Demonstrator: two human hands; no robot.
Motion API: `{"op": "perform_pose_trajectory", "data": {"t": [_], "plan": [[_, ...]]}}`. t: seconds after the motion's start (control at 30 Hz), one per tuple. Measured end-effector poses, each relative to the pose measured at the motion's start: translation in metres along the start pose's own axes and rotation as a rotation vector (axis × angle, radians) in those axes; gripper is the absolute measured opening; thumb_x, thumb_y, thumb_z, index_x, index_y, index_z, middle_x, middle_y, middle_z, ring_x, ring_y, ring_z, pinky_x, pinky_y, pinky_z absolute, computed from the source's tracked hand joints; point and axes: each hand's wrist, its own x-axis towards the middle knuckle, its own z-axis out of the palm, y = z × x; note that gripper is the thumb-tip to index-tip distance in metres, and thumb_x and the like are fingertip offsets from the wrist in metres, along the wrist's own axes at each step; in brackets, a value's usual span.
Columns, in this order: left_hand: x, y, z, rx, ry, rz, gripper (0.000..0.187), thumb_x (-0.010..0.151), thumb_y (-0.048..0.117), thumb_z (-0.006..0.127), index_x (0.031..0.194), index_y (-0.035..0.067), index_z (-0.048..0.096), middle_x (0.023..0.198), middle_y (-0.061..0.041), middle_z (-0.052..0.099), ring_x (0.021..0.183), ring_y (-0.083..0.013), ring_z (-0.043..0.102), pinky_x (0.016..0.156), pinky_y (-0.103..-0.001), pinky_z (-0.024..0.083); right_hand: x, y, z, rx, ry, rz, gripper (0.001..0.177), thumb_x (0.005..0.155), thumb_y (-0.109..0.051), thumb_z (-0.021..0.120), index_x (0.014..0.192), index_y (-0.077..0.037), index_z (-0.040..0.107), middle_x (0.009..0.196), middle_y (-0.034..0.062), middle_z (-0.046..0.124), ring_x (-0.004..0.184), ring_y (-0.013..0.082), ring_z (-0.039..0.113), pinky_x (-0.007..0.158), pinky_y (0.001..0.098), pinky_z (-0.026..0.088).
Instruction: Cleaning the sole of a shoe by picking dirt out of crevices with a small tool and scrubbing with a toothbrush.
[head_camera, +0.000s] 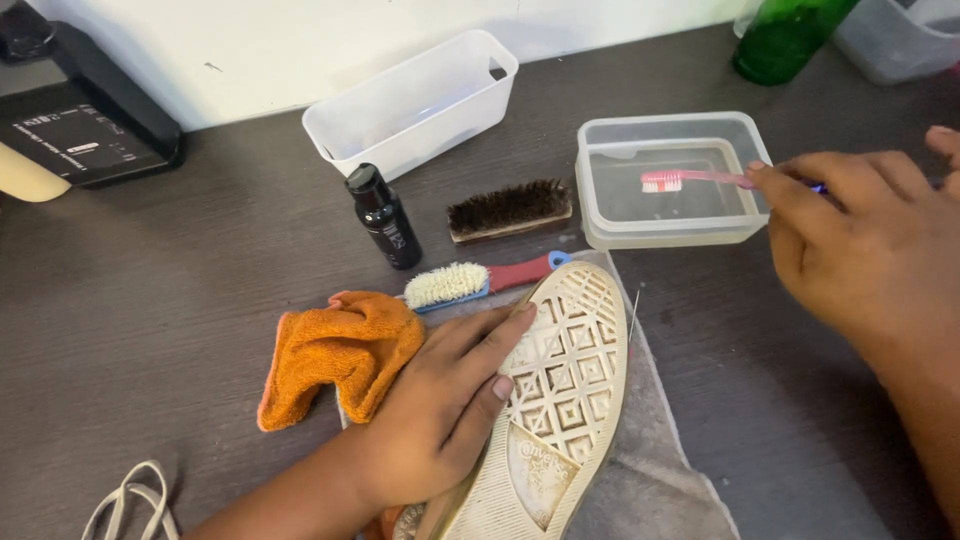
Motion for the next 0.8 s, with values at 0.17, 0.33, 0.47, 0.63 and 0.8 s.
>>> {"op": "perform_pose_trajectory", "data": {"t": [0.17, 0.33, 0.47, 0.63, 0.8], "plan": [[0.0, 0.002, -0.001, 0.006, -0.011, -0.005, 0.051, 0.113, 0.021, 0.039, 0.16, 0.001, 0.037, 0.155, -0.028, 0.053, 0.139, -0.0439, 0.056, 0.117, -0.052, 0.044, -0.009, -0.004, 0.001, 0.12, -0.011, 0.058, 0.034, 0.113, -0.008, 0.083, 0.137, -0.03, 0.092, 0.127, -0.0087, 0.08, 0.106, 0.0228, 0.078, 0.132, 0.0556, 0.046], [-0.003, -0.003, 0.002, 0.014, 0.006, -0.005, 0.05, 0.113, 0.02, 0.04, 0.159, 0.001, 0.038, 0.155, -0.029, 0.052, 0.14, -0.0448, 0.055, 0.119, -0.052, 0.043, -0.002, -0.011, -0.004, 0.351, 0.022, 0.074, 0.036, 0.112, 0.011, 0.076, 0.137, -0.008, 0.092, 0.127, 0.0049, 0.081, 0.105, 0.03, 0.071, 0.104, 0.0414, 0.059], [-0.004, -0.002, 0.001, -0.004, 0.001, 0.0, 0.05, 0.114, 0.02, 0.039, 0.16, 0.001, 0.037, 0.156, -0.028, 0.052, 0.141, -0.0449, 0.056, 0.12, -0.052, 0.043, -0.004, -0.015, -0.004, 0.524, 0.031, 0.073, 0.037, 0.115, 0.024, 0.067, 0.142, 0.009, 0.089, 0.128, 0.0213, 0.077, 0.11, 0.0393, 0.068, 0.11, 0.0484, 0.058], [-0.005, -0.006, 0.004, 0.015, 0.006, 0.003, 0.05, 0.115, 0.022, 0.038, 0.161, 0.002, 0.035, 0.156, -0.029, 0.053, 0.141, -0.0462, 0.056, 0.119, -0.055, 0.043, -0.004, -0.017, -0.007, 0.503, -0.022, 0.051, 0.038, 0.116, 0.023, 0.065, 0.147, 0.019, 0.088, 0.13, 0.0301, 0.075, 0.112, 0.0416, 0.072, 0.102, 0.0476, 0.061], [-0.006, -0.007, 0.005, 0.021, 0.024, 0.012, 0.05, 0.113, 0.019, 0.04, 0.16, 0.002, 0.037, 0.153, -0.029, 0.055, 0.138, -0.0446, 0.058, 0.119, -0.052, 0.044, 0.009, -0.032, -0.024, 0.649, -0.129, 0.065, 0.029, 0.115, -0.025, 0.078, 0.134, -0.005, 0.087, 0.119, 0.0132, 0.081, 0.1, 0.0377, 0.066, 0.105, 0.0519, 0.046]]}}
